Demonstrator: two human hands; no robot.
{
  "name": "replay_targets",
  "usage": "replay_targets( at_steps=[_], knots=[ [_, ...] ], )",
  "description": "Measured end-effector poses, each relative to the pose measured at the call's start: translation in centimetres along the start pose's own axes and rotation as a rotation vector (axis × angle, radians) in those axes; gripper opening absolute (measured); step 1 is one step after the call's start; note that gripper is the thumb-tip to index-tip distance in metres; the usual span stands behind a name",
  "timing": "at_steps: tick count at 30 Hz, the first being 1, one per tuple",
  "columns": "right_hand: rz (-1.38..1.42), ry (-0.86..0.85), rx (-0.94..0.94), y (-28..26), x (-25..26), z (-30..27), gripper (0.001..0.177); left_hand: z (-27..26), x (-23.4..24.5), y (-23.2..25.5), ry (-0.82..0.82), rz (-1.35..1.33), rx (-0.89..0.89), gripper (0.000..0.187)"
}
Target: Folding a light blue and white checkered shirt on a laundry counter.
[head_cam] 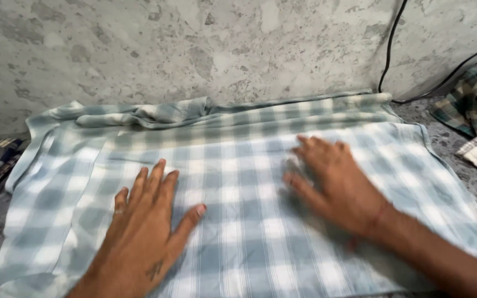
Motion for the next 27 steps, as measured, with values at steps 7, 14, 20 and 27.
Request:
replay_targets(
  at_steps=[7, 14, 20, 27],
  knots=[
    [-0.112, -0.349, -0.075, -0.4, -1.6, -6.1, 0.086, -4.1, -0.3, -5.7, 0.109, -0.548, 0.123, 0.093],
    [-0.118, -0.246, -0.214, 2.7, -1.3, -7.4, 0.083, -7.5, 1.1, -11.0, 0.392, -0.452, 0.118, 0.081],
    [-0.184, -0.311, -0.236, 2.6, -1.6, -7.6, 0.085, -8.8, -0.4, -16.3, 0.424, -0.159, 0.178, 0.083],
    [-0.25, -0.32, -0.251, 2.8, -1.9, -8.0, 0.083, -13.9, -3.5, -23.0, 0.557, 0.386, 0.76, 0.058]
  ],
)
Point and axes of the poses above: each hand's wrist, its own z-axis towards the middle knuckle, its own x-axis out of the back of the hand, y = z × x, the point moved 7 cm from there along z, towards the middle knuckle, and after that the axes turned 10 degrees about x, right-handed, at the moved point
